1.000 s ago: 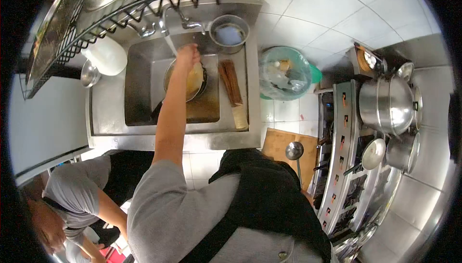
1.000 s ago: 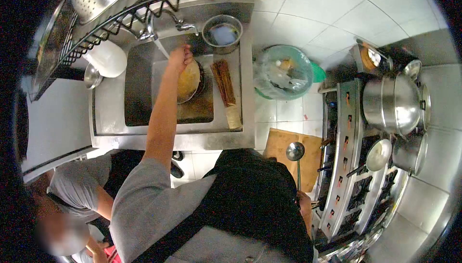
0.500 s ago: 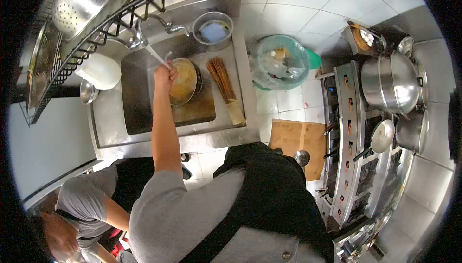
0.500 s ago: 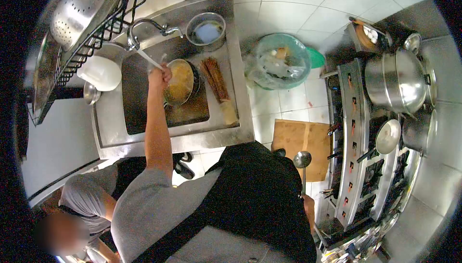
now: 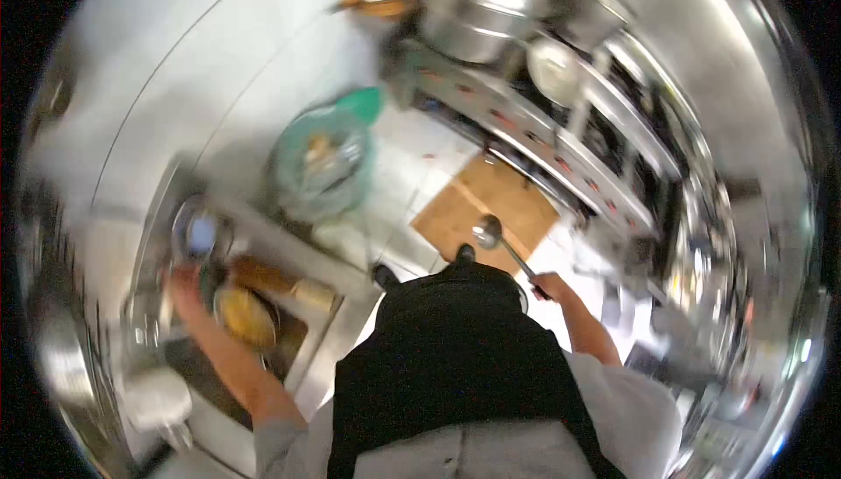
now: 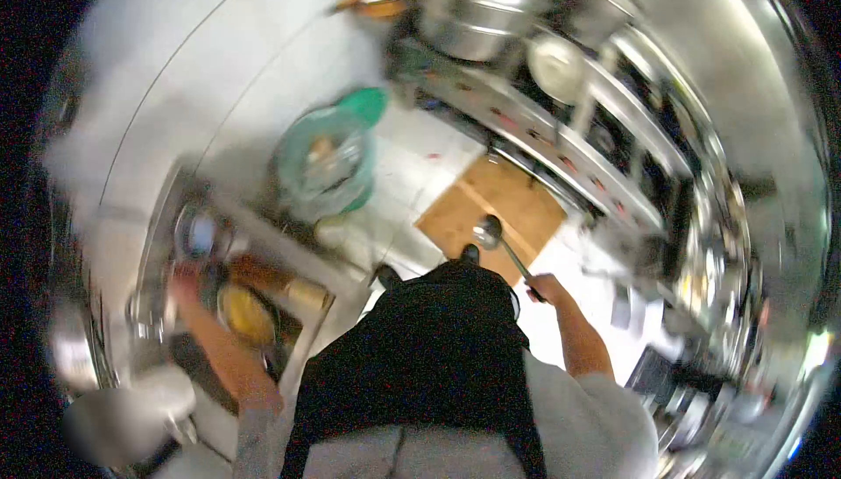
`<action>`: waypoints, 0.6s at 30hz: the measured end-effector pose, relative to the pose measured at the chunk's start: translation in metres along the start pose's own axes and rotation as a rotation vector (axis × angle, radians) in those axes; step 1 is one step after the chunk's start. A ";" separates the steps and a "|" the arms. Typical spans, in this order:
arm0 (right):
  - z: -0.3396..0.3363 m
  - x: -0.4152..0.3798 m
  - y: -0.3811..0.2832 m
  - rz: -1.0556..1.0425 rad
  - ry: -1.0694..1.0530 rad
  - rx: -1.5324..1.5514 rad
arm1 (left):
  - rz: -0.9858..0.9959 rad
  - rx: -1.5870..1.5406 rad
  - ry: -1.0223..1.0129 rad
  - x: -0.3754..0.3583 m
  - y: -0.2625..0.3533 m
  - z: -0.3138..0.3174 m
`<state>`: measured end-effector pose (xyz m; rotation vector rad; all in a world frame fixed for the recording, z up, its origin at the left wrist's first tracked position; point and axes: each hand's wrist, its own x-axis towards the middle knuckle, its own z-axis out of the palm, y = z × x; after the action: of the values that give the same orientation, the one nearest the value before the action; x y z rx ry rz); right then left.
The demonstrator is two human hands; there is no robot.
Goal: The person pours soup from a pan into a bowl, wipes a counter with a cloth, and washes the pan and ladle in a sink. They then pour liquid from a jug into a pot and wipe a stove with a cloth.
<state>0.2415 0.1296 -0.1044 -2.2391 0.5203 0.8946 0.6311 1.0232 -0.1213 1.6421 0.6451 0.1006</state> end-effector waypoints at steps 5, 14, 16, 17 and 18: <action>0.023 -0.017 -0.006 0.421 0.127 0.898 | -0.186 -0.512 0.170 -0.007 0.098 0.005; 0.058 -0.033 0.058 0.468 0.218 1.062 | 0.641 0.762 0.568 -0.089 0.140 0.113; 0.067 -0.037 0.089 0.510 0.241 1.126 | 0.831 0.689 0.392 -0.107 0.127 0.172; 0.076 -0.036 0.110 0.502 0.265 1.170 | 0.995 0.621 0.224 -0.119 0.119 0.203; 0.080 -0.035 0.127 0.495 0.288 1.213 | 1.011 0.640 0.286 -0.151 0.119 0.244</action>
<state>0.1088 0.1003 -0.1778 -1.1085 1.3455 0.2693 0.6492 0.7334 -0.0120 2.4717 -0.0323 0.9516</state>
